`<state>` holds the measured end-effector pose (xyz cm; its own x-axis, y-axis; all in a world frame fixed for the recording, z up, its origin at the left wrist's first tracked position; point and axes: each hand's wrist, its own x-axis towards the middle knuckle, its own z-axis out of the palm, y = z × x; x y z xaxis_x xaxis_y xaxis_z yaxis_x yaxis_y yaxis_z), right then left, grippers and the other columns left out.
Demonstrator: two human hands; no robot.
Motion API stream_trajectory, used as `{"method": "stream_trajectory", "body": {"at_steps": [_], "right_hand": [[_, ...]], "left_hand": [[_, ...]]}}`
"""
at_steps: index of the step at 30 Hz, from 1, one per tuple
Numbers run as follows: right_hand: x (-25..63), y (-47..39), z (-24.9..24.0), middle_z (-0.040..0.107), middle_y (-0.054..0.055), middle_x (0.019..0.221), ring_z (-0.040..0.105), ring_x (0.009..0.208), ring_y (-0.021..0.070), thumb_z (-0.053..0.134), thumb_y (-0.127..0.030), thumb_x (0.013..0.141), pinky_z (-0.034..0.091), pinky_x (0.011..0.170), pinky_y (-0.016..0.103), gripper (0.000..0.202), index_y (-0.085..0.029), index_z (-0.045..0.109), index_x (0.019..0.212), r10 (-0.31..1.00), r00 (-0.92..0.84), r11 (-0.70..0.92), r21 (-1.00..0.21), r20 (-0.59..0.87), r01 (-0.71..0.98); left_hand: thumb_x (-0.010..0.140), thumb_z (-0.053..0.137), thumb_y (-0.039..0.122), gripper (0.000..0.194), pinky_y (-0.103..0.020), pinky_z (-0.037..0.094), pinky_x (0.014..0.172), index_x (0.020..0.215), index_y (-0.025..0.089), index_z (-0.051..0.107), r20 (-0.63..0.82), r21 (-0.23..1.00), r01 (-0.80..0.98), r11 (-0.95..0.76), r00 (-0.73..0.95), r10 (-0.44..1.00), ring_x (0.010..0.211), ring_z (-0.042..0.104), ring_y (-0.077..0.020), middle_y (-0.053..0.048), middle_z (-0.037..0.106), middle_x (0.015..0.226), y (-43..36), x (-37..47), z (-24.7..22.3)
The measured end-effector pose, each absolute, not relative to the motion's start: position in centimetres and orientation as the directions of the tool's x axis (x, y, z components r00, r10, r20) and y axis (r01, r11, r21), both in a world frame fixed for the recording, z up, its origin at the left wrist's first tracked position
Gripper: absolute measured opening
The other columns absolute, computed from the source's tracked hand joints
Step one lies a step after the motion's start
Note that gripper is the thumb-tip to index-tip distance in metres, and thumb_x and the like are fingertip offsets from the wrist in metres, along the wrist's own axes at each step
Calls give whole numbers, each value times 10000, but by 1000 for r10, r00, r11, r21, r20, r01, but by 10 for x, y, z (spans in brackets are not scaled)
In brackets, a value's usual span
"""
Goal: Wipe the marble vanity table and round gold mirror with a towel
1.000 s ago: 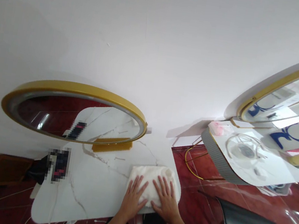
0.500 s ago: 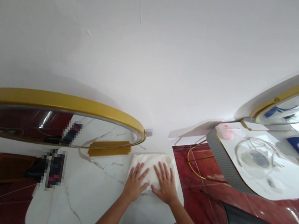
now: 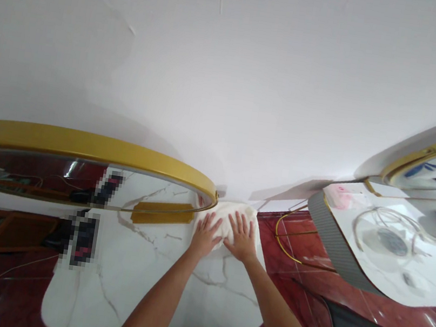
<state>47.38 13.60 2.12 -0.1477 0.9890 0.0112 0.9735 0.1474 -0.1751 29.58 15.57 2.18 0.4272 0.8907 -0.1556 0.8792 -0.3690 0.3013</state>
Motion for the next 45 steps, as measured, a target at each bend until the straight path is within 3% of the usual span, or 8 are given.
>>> {"method": "stream_trajectory", "body": {"at_steps": [16,25,33,45], "right_hand": [[473,103,17,38,7,1544,22,1412,278,422,-420,830,-14,1111,533,781,-265,2,1471,982,-180,186,-154,51,970],[471,23,21,140,36,1535,123,1402,272,407,-380,850,58,1115,530,713,-244,85,1472,972,-211,225,-166,100,960],[466,-60,12,224,36,1513,191,1382,304,436,-460,833,90,1111,543,707,-258,183,1461,952,-284,302,-188,116,935],[464,-36,17,201,72,1517,183,1381,320,444,-458,829,98,1101,561,729,-228,168,1464,952,-284,300,-154,113,942]], "left_hand": [[862,523,317,644,-552,246,1075,1443,305,247,-203,320,896,-309,383,901,1405,131,-318,-62,152,1546,123,296,27],[895,471,350,617,-508,177,1122,1447,360,196,-65,358,864,-354,401,914,1415,119,-258,23,141,1548,36,281,23],[908,445,358,610,-486,182,1130,1452,355,168,-104,375,855,-358,423,900,1414,126,-250,42,137,1544,-54,257,21],[893,479,374,645,-511,177,1119,1453,356,159,-142,357,834,-420,493,858,1412,129,-273,21,113,1550,-22,252,17]]}}
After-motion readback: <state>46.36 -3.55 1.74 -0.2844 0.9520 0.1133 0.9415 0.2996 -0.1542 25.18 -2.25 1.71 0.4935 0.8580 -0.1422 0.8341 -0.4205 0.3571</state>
